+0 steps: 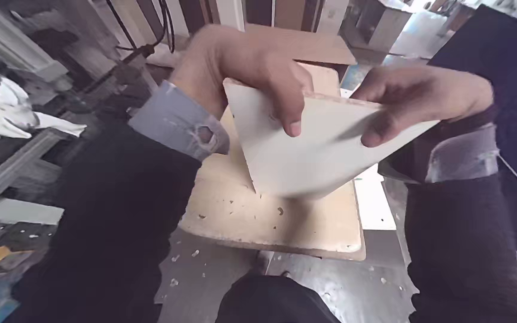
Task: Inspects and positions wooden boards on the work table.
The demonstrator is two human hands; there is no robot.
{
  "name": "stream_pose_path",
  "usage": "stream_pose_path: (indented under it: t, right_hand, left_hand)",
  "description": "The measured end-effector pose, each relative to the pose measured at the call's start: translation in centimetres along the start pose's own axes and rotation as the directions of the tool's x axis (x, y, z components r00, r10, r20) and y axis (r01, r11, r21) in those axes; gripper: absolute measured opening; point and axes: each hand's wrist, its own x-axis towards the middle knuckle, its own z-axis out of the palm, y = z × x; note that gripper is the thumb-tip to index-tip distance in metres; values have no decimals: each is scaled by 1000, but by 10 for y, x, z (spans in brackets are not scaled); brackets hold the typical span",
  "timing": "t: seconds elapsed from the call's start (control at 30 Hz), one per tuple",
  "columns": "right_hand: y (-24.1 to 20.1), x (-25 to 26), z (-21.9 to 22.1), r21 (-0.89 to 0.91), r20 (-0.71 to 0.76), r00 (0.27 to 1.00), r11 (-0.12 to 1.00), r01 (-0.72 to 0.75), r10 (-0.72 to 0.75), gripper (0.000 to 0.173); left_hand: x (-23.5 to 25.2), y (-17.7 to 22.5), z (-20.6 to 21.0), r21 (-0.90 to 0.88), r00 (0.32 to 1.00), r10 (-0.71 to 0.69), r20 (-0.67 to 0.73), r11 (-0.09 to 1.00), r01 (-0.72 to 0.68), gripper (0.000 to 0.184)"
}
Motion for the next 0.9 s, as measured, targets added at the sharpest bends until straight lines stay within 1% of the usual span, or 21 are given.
stream_pose_path:
  t: [0.07, 0.17, 0.23, 0.33, 0.47, 0.57, 0.63, 0.67, 0.7, 0.77, 0.83, 0.9]
  right_hand:
    - [13, 1, -12, 75, -8, 1000, 997, -3, 4, 11]
    - [23, 3, -23, 126, -9, 1000, 992, -10, 11, 10]
    - [27, 3, -27, 147, -23, 1000, 989, -17, 21, 9]
    - [30, 4, -31, 153, -44, 998, 988, -27, 34, 10]
    - [31, 4, -31, 182, -52, 998, 983, -37, 47, 10]
    - [29, 1, -28, 190, -69, 996, 980, -49, 63, 12]
    - [27, -3, -25, 189, -108, 990, 979, -74, 96, 12]
    - [26, -6, -24, 185, -126, 986, 979, -83, 107, 13]
    - [25, -9, -22, 190, -147, 982, 977, -92, 121, 14]
    - [23, -18, -16, 227, -183, 973, 969, -101, 144, 15]
    - [22, -30, -10, 266, -204, 965, 958, -106, 164, 15]
    - [26, -44, -2, 299, -210, 962, 948, -106, 174, 15]
  left_hand:
    - [11, -10, -15, -30, 998, 40, 43, 999, -39, 11]
    - [23, -25, -30, -101, 983, 124, 136, 989, -110, 16]
    - [26, -28, -33, -163, 984, 113, 137, 982, -91, 15]
    - [26, -29, -31, -225, 995, 62, 76, 973, -43, 12]
    - [29, -31, -33, -262, 986, 116, 122, 962, -81, 13]
    - [31, -31, -32, -310, 988, 90, 128, 949, -47, 10]
    - [35, -30, -32, -328, 990, 70, 120, 944, -27, 9]
    - [38, -30, -32, -335, 988, 82, 128, 942, -35, 10]
    - [41, -29, -31, -340, 989, 89, 120, 939, -44, 10]
    - [50, -27, -29, -335, 984, 101, 149, 941, -46, 10]
    - [61, -27, -25, -376, 974, 119, 192, 926, -39, 9]
    - [73, -29, -14, -436, 969, 146, 200, 899, -46, 8]
